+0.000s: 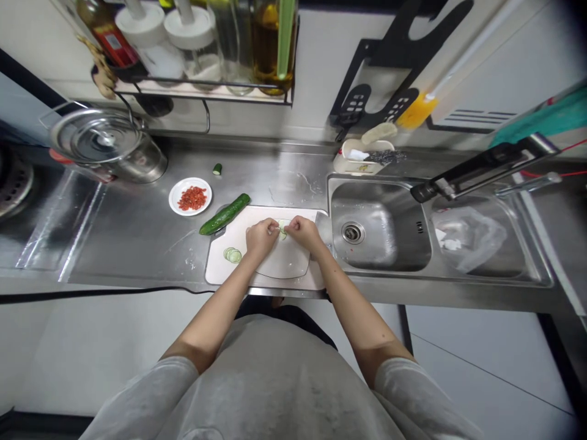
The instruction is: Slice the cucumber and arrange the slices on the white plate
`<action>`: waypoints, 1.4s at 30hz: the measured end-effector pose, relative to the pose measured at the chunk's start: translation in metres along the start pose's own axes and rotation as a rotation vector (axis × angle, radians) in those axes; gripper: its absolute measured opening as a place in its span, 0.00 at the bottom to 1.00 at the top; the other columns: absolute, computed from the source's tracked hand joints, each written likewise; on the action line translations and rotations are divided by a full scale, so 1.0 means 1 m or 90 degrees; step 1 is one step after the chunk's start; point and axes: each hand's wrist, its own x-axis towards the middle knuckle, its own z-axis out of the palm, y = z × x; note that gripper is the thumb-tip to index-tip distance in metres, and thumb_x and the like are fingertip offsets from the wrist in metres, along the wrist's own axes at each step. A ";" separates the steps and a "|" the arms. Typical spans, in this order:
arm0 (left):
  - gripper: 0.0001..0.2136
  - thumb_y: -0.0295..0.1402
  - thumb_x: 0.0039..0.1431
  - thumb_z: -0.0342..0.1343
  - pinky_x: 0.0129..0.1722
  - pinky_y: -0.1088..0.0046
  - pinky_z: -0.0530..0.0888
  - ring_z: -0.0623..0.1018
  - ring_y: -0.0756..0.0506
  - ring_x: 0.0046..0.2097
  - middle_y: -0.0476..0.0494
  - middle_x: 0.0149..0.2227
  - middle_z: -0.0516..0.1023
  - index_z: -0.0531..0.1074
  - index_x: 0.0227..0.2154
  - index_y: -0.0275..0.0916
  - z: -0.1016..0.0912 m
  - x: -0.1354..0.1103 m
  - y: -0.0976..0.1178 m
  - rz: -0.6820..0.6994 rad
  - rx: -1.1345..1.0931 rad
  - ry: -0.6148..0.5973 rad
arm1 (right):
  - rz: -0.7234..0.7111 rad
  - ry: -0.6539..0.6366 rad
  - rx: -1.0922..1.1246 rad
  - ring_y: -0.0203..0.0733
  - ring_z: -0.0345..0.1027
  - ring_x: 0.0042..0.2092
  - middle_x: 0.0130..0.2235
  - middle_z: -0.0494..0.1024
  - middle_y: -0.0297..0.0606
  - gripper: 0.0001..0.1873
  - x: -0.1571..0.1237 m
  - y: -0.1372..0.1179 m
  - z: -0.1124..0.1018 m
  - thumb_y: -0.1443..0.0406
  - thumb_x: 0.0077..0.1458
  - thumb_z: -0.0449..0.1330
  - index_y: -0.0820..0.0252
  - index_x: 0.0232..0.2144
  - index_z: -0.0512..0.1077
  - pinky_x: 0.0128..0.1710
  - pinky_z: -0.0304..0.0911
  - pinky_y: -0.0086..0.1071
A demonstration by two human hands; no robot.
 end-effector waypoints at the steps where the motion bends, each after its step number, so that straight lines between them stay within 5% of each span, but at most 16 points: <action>1: 0.08 0.32 0.53 0.56 0.42 0.70 0.64 0.73 0.46 0.36 0.48 0.34 0.77 0.75 0.36 0.45 0.000 0.001 -0.002 0.007 -0.009 0.004 | -0.017 -0.013 0.017 0.33 0.59 0.27 0.24 0.69 0.28 0.10 0.000 -0.001 -0.001 0.58 0.44 0.61 0.58 0.22 0.66 0.27 0.53 0.27; 7: 0.13 0.33 0.57 0.53 0.43 0.71 0.67 0.72 0.46 0.40 0.43 0.43 0.76 0.74 0.44 0.41 -0.006 0.001 -0.006 -0.003 -0.281 -0.030 | -0.098 -0.129 0.188 0.32 0.59 0.25 0.23 0.70 0.29 0.14 0.000 -0.009 -0.011 0.55 0.45 0.63 0.58 0.24 0.66 0.25 0.54 0.26; 13: 0.19 0.38 0.53 0.57 0.28 0.78 0.62 0.71 0.52 0.31 0.46 0.37 0.77 0.70 0.49 0.42 -0.012 -0.007 -0.005 -0.156 -0.499 -0.207 | -0.091 -0.224 0.311 0.32 0.64 0.26 0.25 0.74 0.31 0.14 0.000 -0.015 -0.016 0.56 0.45 0.64 0.58 0.25 0.65 0.25 0.58 0.26; 19: 0.28 0.36 0.42 0.65 0.25 0.80 0.55 0.67 0.55 0.27 0.52 0.27 0.73 0.69 0.50 0.42 -0.010 -0.007 -0.012 -0.161 -0.583 -0.265 | -0.097 -0.260 0.305 0.33 0.66 0.28 0.27 0.76 0.32 0.10 0.000 -0.015 -0.018 0.59 0.46 0.62 0.58 0.24 0.67 0.27 0.61 0.26; 24: 0.20 0.34 0.42 0.63 0.27 0.79 0.59 0.65 0.55 0.26 0.52 0.27 0.72 0.72 0.42 0.38 -0.002 -0.004 -0.012 -0.103 -0.514 -0.153 | -0.090 -0.205 0.201 0.31 0.60 0.24 0.21 0.69 0.27 0.10 0.007 -0.009 -0.016 0.59 0.43 0.62 0.58 0.23 0.66 0.24 0.55 0.26; 29: 0.11 0.31 0.45 0.59 0.31 0.76 0.62 0.65 0.53 0.26 0.53 0.26 0.72 0.74 0.36 0.41 0.007 0.002 -0.014 -0.048 -0.273 -0.052 | -0.075 -0.120 0.002 0.33 0.59 0.26 0.21 0.67 0.28 0.08 0.014 -0.006 -0.013 0.60 0.42 0.61 0.58 0.21 0.67 0.26 0.52 0.26; 42: 0.10 0.30 0.51 0.56 0.40 0.69 0.62 0.74 0.43 0.39 0.47 0.32 0.77 0.73 0.38 0.46 0.013 0.011 0.002 -0.019 0.086 -0.011 | -0.047 -0.068 -0.212 0.36 0.57 0.27 0.25 0.69 0.33 0.04 0.021 -0.004 -0.004 0.65 0.46 0.58 0.57 0.23 0.64 0.26 0.47 0.29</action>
